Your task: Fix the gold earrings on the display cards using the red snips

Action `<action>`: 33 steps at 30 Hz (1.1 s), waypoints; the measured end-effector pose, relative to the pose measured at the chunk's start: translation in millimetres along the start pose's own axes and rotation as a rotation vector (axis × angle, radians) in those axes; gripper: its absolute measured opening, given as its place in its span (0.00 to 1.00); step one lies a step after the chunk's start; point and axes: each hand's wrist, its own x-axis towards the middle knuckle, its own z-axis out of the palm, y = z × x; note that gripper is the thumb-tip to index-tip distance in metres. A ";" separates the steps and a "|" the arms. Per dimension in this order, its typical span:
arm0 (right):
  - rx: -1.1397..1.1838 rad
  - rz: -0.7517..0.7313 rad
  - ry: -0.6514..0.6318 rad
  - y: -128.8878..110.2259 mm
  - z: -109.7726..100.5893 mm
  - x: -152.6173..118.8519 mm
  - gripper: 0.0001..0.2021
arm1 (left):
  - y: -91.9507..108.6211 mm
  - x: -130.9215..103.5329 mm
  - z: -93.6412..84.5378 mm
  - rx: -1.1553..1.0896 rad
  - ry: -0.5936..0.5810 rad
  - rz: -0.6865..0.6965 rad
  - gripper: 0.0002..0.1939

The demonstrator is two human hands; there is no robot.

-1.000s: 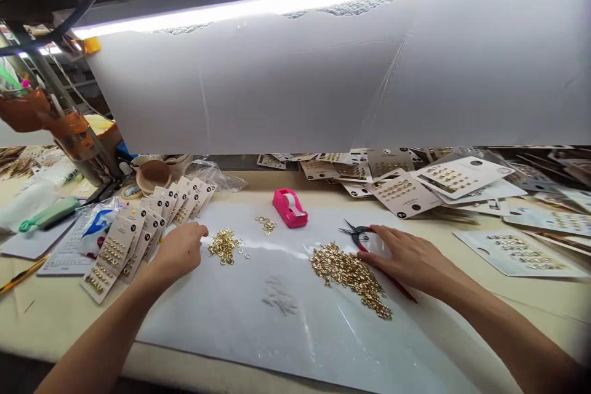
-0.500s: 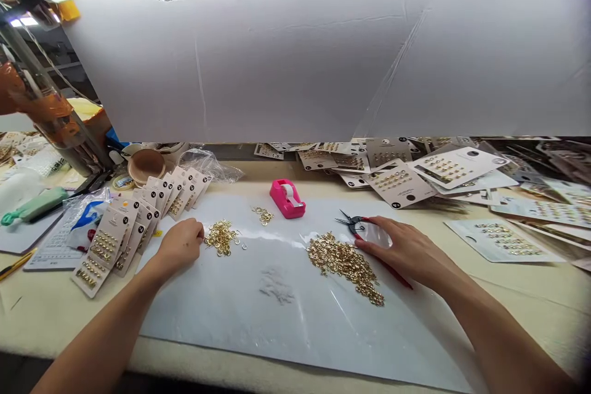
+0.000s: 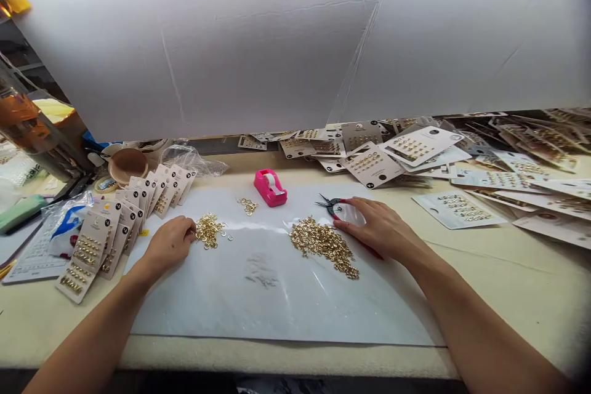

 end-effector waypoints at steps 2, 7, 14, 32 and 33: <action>-0.003 -0.001 0.007 2.0 3.2 1.1 0.33 | 1.6 -1.3 -3.0 -0.007 0.039 -0.016 0.09; -0.004 0.049 -0.044 -5.4 -0.9 -0.4 0.33 | 7.1 -8.8 -22.2 -0.021 0.145 -0.040 0.11; 0.062 0.154 -0.011 -12.6 -38.3 4.5 0.22 | 21.1 -27.3 -41.8 0.118 0.186 0.098 0.12; 0.771 0.612 0.072 -3.9 -38.3 150.8 0.15 | 36.4 -5.9 24.0 -0.011 0.345 0.337 0.11; 0.828 0.624 0.071 -5.8 -38.4 153.4 0.15 | 35.6 -5.7 25.1 -0.013 0.345 0.349 0.11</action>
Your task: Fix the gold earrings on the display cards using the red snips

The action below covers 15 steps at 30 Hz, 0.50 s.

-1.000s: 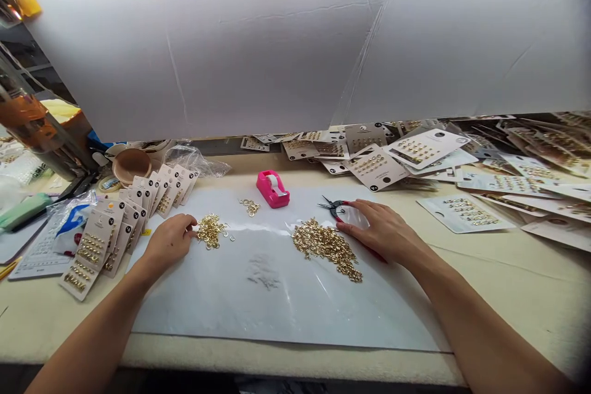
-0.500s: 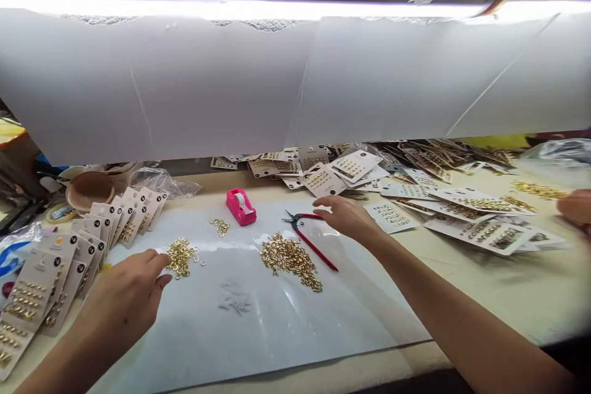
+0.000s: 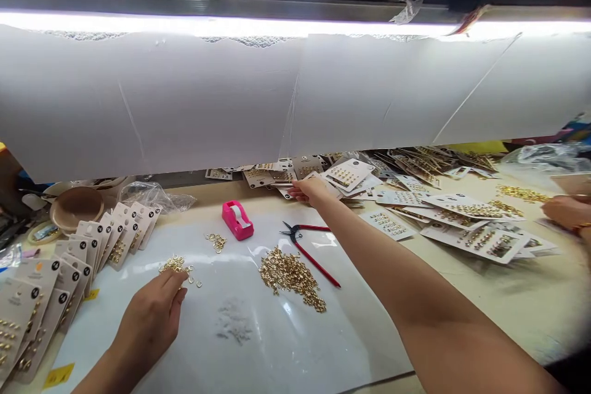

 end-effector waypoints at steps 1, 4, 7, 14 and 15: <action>0.049 0.010 -0.007 -2.4 0.9 0.4 0.15 | 0.0 -0.5 0.4 -0.003 -0.003 0.006 0.11; 0.169 0.005 -0.005 -9.6 -1.6 -3.0 0.16 | 3.1 -1.5 -0.5 -0.019 -0.017 0.005 0.11; 0.237 -0.014 0.031 -13.4 -8.8 -15.0 0.15 | 7.4 -1.9 -3.1 -0.036 -0.018 0.002 0.11; 0.249 -0.189 0.061 4.6 -36.5 -93.7 0.10 | 15.3 -3.1 -14.5 -0.123 0.106 0.044 0.10; 0.232 -0.218 0.029 7.4 -41.4 -109.0 0.10 | 16.4 -2.7 -17.4 -0.137 0.133 0.050 0.10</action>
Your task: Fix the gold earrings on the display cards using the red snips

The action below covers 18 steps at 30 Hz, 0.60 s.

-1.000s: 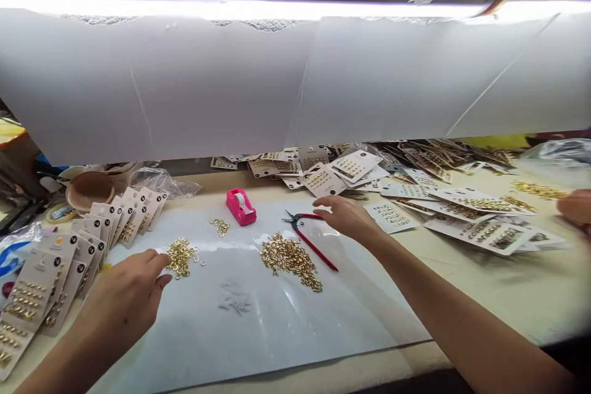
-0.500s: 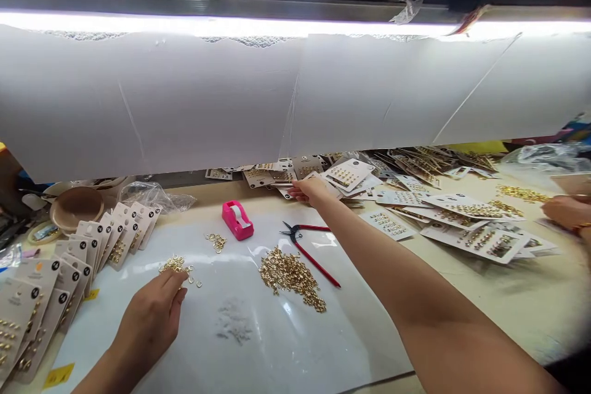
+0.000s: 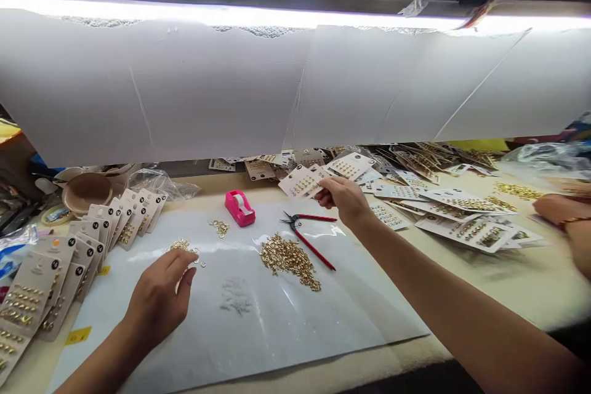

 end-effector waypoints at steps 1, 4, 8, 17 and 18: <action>-0.015 -0.019 -0.050 -2.5 -5.1 -14.9 0.10 | 1.7 1.1 -3.0 -0.010 0.019 0.002 0.10; -0.101 -0.116 -0.294 -12.5 -15.9 -53.3 0.08 | 8.8 6.1 -13.8 -0.049 0.015 -0.032 0.10; -0.271 -0.367 -0.553 -27.0 -13.6 -87.8 0.11 | 24.6 12.1 -27.2 -0.175 -0.051 -0.151 0.10; -0.289 -0.477 -0.831 -54.2 41.0 -124.3 0.10 | 51.2 35.8 -12.5 -0.878 -0.360 -0.519 0.22; -0.300 -0.514 -0.842 -56.5 47.7 -124.0 0.10 | 50.7 39.5 -7.6 -0.957 -0.426 -0.536 0.21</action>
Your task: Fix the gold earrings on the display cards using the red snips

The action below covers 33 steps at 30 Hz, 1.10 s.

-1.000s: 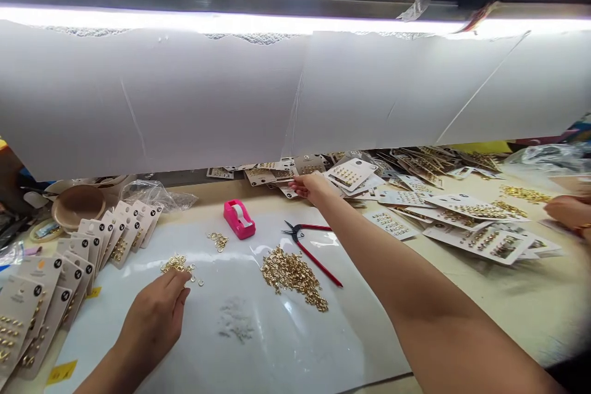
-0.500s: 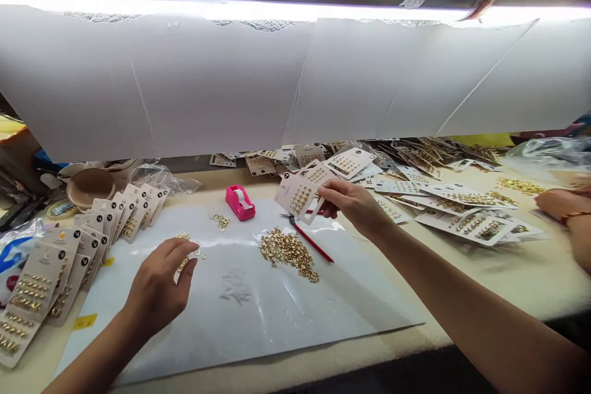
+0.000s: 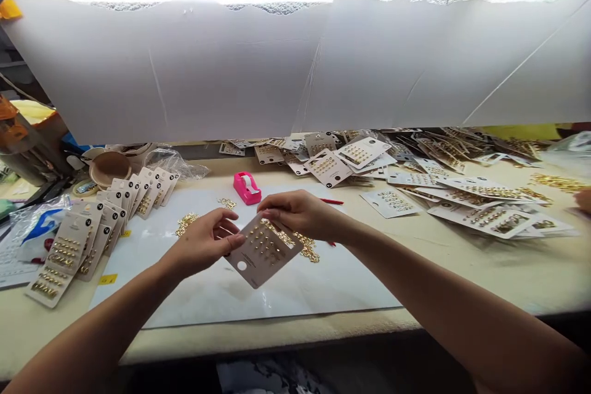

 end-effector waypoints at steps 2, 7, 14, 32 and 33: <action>-0.006 -0.033 0.000 -1.4 3.4 11.2 0.09 | -4.2 10.6 2.3 -0.154 -0.164 -0.071 0.20; 0.177 0.077 0.058 12.6 -1.7 22.5 0.10 | -14.1 21.5 -0.1 -0.202 -0.051 -0.122 0.18; 0.166 0.128 -0.048 34.8 18.9 12.4 0.06 | -17.8 18.2 -2.5 0.419 0.068 -0.079 0.05; 0.767 0.130 0.319 33.6 47.0 31.9 0.14 | -25.1 17.8 0.6 -0.714 0.275 0.059 0.21; 0.700 0.136 0.224 34.4 47.1 30.0 0.13 | -26.6 17.3 2.6 -0.724 0.299 0.058 0.20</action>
